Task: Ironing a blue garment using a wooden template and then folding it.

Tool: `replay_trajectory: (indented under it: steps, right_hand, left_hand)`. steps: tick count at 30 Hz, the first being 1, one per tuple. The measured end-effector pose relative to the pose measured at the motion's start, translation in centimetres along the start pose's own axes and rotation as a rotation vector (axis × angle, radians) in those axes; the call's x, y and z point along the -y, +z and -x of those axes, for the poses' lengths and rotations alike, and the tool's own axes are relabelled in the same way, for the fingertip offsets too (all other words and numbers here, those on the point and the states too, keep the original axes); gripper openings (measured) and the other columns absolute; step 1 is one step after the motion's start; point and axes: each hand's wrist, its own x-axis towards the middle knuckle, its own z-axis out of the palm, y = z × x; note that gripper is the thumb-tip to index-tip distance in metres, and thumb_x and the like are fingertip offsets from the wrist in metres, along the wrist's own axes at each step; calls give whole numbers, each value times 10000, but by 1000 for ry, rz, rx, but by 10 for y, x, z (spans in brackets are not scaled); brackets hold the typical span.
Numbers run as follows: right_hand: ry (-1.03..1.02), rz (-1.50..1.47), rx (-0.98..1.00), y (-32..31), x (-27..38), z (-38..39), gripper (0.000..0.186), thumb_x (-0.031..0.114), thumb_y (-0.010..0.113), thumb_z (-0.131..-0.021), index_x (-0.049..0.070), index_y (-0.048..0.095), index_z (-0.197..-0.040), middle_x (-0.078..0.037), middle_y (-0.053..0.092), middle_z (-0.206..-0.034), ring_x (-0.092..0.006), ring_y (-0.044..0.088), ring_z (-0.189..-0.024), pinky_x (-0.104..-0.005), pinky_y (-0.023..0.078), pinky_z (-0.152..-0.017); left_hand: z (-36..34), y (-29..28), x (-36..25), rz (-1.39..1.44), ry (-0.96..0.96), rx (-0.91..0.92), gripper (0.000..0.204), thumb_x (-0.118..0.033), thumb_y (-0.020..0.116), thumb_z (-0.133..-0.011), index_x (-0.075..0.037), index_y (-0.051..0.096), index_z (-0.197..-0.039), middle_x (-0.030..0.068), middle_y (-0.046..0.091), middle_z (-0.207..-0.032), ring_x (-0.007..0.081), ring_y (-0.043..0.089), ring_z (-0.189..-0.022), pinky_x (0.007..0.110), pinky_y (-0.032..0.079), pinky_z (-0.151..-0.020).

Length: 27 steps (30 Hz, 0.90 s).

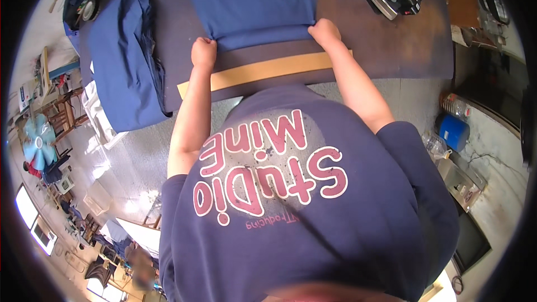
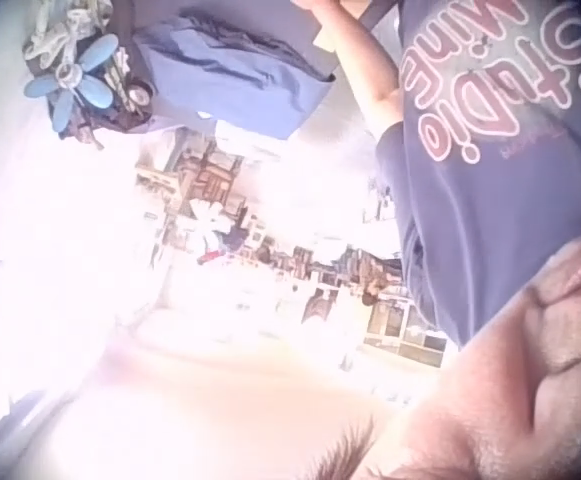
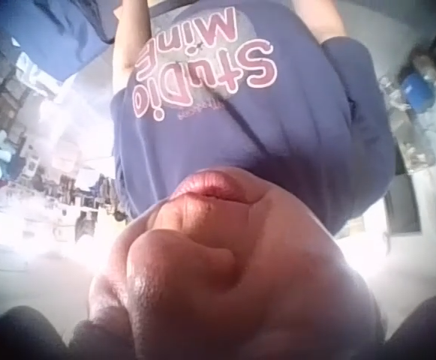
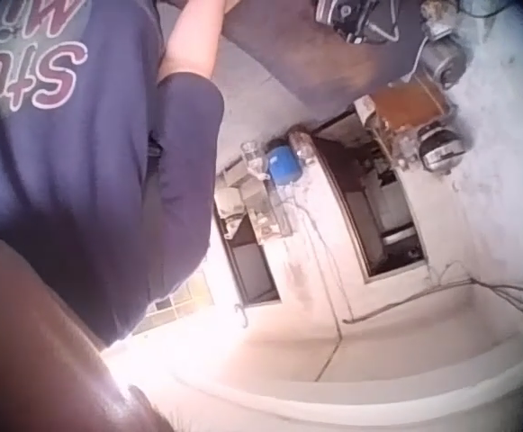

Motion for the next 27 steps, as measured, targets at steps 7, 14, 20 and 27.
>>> replay_trajectory:
  steps: [7,14,20,27]
  right_hand:
    - [199,-1074,152,11,-40,-15,142,115,584,-800,-6,594,-874,-123,630,-751,-225,639,-624,-320,523,-482]
    - [91,-1684,570,-51,36,-17,168,96,592,-793,88,575,-960,-69,614,-819,-211,601,-740,-375,531,-707]
    - [-795,-1658,891,-160,176,19,194,114,578,-834,103,612,-1025,-52,665,-1028,-211,622,-973,-404,489,-842]
    - [-1058,-1341,1595,-146,329,123,212,113,533,-892,62,608,-1083,-81,663,-1069,-221,628,-1003,-390,484,-896]
  left_hand:
    - [-4,-5,-27,721,-312,303,136,-129,613,-787,-15,601,-861,102,593,-715,250,632,-602,373,539,-519]
    - [-19,-47,-18,1438,-522,580,104,-62,568,-824,-30,562,-923,78,589,-791,227,607,-635,384,527,-586]
    - [54,-207,-28,1802,68,209,154,-67,571,-858,-78,605,-1008,75,660,-1031,225,641,-929,364,529,-771]
    - [265,-299,27,1727,330,-575,252,-110,563,-880,-39,592,-1120,104,651,-1141,241,612,-1073,403,476,-911]
